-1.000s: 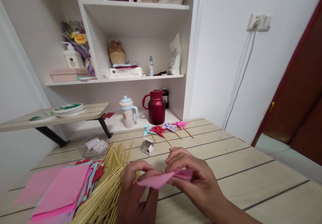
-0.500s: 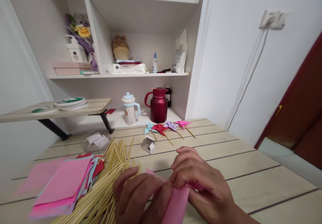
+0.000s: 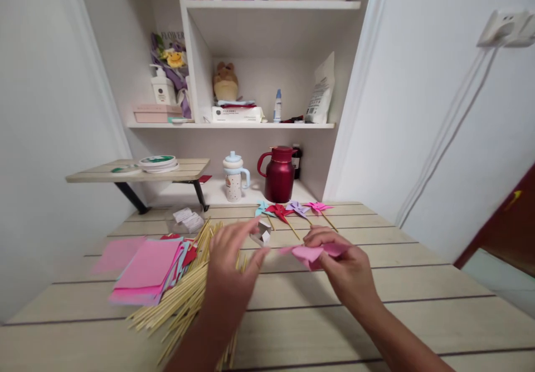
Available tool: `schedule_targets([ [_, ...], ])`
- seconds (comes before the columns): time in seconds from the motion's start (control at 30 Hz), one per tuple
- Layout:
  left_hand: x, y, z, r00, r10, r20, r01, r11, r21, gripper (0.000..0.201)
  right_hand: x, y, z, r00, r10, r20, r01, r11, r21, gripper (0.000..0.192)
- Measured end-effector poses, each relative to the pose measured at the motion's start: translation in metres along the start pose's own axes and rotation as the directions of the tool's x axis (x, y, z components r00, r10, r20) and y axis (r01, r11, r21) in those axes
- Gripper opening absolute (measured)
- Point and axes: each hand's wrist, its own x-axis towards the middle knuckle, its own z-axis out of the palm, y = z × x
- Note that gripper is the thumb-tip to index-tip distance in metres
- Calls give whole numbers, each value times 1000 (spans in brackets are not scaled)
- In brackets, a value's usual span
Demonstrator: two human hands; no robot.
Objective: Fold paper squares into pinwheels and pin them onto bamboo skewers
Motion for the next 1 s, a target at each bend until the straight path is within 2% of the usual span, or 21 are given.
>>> schedule_targets([
  [0.03, 9, 0, -9, 985, -171, -17, 169, 981, -99, 34, 1, 4, -2, 997, 73, -19, -73, 997, 40, 9],
  [0.07, 17, 0, -20, 935, -353, -33, 339, 916, -212, 30, 2, 7, -4, 991, 134, -30, -131, 988, 83, 7],
  [0.1, 24, -2, -31, 858, -512, -41, 474, 820, -322, 29, 2, 10, -5, 983, 180, -30, -175, 977, 122, 5],
  [0.13, 28, -4, -42, 783, -616, -83, 528, 729, -435, 29, 1, 12, -5, 976, 217, -20, -212, 965, 156, 4],
  [0.17, 30, -8, -53, 724, -676, -138, 525, 669, -526, 28, 0, 14, -5, 969, 246, -5, -240, 952, 189, 4],
  [0.2, 30, -12, -63, 673, -715, -190, 519, 640, -567, 27, -1, 14, -4, 964, 267, 14, -264, 940, 217, 5],
  [0.27, 20, -19, -82, 643, -728, -238, 544, 652, -528, 26, -3, 14, 0, 952, 301, 60, -306, 915, 263, 6],
  [0.37, -10, -27, -105, 662, -721, -207, 656, 690, -307, 29, -6, 10, 7, 935, 333, 122, -354, 892, 283, 6],
  [0.47, -43, -33, -121, 744, -654, -139, 664, 746, 45, 30, -7, 7, 10, 922, 355, 154, -385, 882, 271, 5],
  [0.53, -60, -37, -125, 833, -550, -66, 548, 802, 237, 25, -6, 7, 10, 920, 361, 154, -390, 882, 265, 5],
  [0.6, -72, -42, -122, 942, -334, 40, 302, 890, 341, 19, -6, 9, 10, 920, 362, 152, -391, 883, 261, 7],
  [0.63, -75, -44, -120, 972, -215, 95, 165, 911, 377, 17, -6, 10, 10, 919, 364, 152, -393, 882, 260, 8],
  [0.67, -76, -46, -116, 984, -109, 140, 41, 909, 414, 15, -6, 11, 10, 917, 368, 152, -396, 881, 258, 8],
  [0.7, -77, -47, -112, 983, -26, 180, -60, 889, 454, 14, -6, 12, 10, 916, 372, 152, -400, 880, 256, 9],
  [0.77, -76, -47, -102, 966, 49, 256, -185, 821, 539, 15, -6, 13, 9, 913, 378, 153, -405, 878, 255, 8],
  [0.9, -68, -41, -82, 914, -5, 406, -272, 734, 622, 18, -5, 14, 8, 910, 381, 162, -411, 880, 239, 5],
  [1.0, -61, -38, -68, 882, -87, 464, -285, 686, 669, 19, -5, 11, 8, 912, 370, 174, -402, 889, 218, 11],
])
